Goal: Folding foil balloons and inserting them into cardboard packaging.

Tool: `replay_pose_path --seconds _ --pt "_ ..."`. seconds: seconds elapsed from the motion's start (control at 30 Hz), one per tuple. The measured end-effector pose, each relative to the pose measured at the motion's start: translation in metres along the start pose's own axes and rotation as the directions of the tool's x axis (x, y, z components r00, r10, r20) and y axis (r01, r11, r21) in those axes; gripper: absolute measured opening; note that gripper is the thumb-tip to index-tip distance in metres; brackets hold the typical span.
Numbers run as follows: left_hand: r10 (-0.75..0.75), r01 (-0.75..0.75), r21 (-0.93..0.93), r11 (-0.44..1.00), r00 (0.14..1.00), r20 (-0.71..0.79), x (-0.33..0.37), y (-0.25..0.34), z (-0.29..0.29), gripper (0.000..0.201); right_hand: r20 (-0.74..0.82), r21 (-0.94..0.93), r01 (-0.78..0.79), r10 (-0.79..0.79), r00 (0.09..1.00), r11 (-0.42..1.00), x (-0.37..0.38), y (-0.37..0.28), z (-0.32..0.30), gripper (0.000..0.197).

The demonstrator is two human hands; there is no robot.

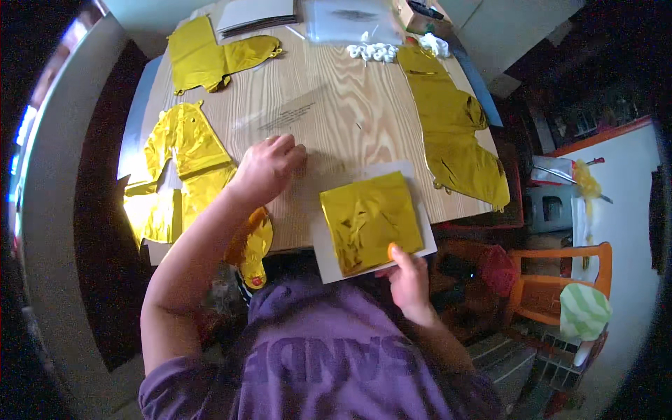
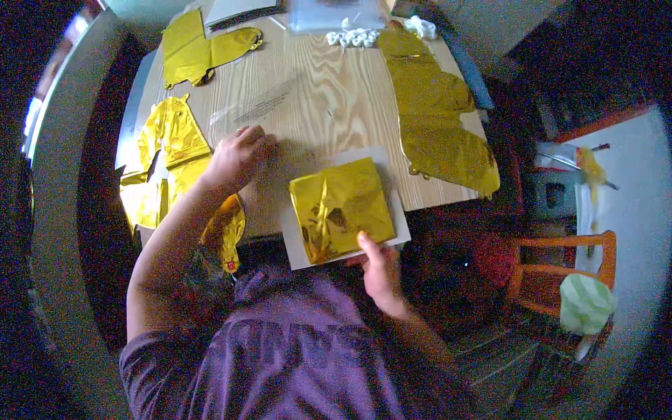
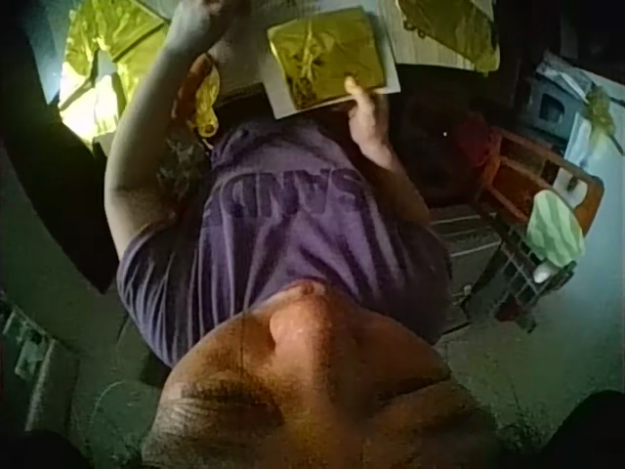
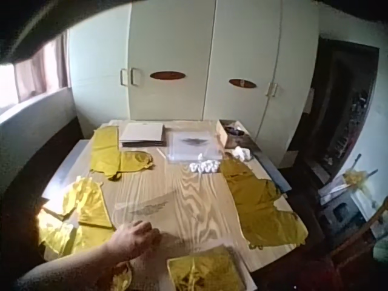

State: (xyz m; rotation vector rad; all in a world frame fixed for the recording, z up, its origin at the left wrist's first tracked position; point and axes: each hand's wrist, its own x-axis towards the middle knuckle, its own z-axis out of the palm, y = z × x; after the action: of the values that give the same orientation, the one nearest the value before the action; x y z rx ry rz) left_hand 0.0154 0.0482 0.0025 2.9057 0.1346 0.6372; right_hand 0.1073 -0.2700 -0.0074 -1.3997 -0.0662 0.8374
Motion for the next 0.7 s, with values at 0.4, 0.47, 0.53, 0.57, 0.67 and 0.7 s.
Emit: replay_pose_path --seconds 0.4,0.47,0.53,0.57,0.67,0.7 --pt "-0.015 0.021 -0.071 0.997 0.996 0.083 -0.008 0.019 -0.007 0.027 -0.151 -0.004 0.378 -0.374 0.915 0.926 -0.015 -0.052 -0.040 0.019" --pt "-0.010 0.018 -0.100 0.995 0.997 0.083 -0.006 0.027 -0.005 0.026 -0.072 -0.183 0.341 -0.358 0.931 0.922 -0.013 -0.046 -0.030 0.020" --pt "-0.037 0.049 -0.173 0.984 0.997 0.073 -0.001 0.039 -0.006 0.016 0.035 -0.316 0.308 -0.313 0.949 0.898 -0.004 -0.035 -0.023 0.020" --pt "-0.058 0.071 -0.202 0.977 0.996 0.069 -0.001 0.044 -0.007 0.011 -0.012 -0.220 0.250 -0.259 0.966 0.943 -0.003 -0.032 -0.008 0.014" --pt "-0.122 0.127 -0.229 0.965 0.992 0.039 0.002 0.053 -0.006 0.014 0.042 -0.190 0.213 -0.209 0.977 0.958 0.005 -0.015 -0.004 0.015" --pt "-0.147 0.151 -0.231 0.961 0.989 0.035 0.002 0.055 -0.007 0.016 0.106 -0.236 0.234 -0.215 0.971 0.943 0.007 -0.012 -0.001 0.019"
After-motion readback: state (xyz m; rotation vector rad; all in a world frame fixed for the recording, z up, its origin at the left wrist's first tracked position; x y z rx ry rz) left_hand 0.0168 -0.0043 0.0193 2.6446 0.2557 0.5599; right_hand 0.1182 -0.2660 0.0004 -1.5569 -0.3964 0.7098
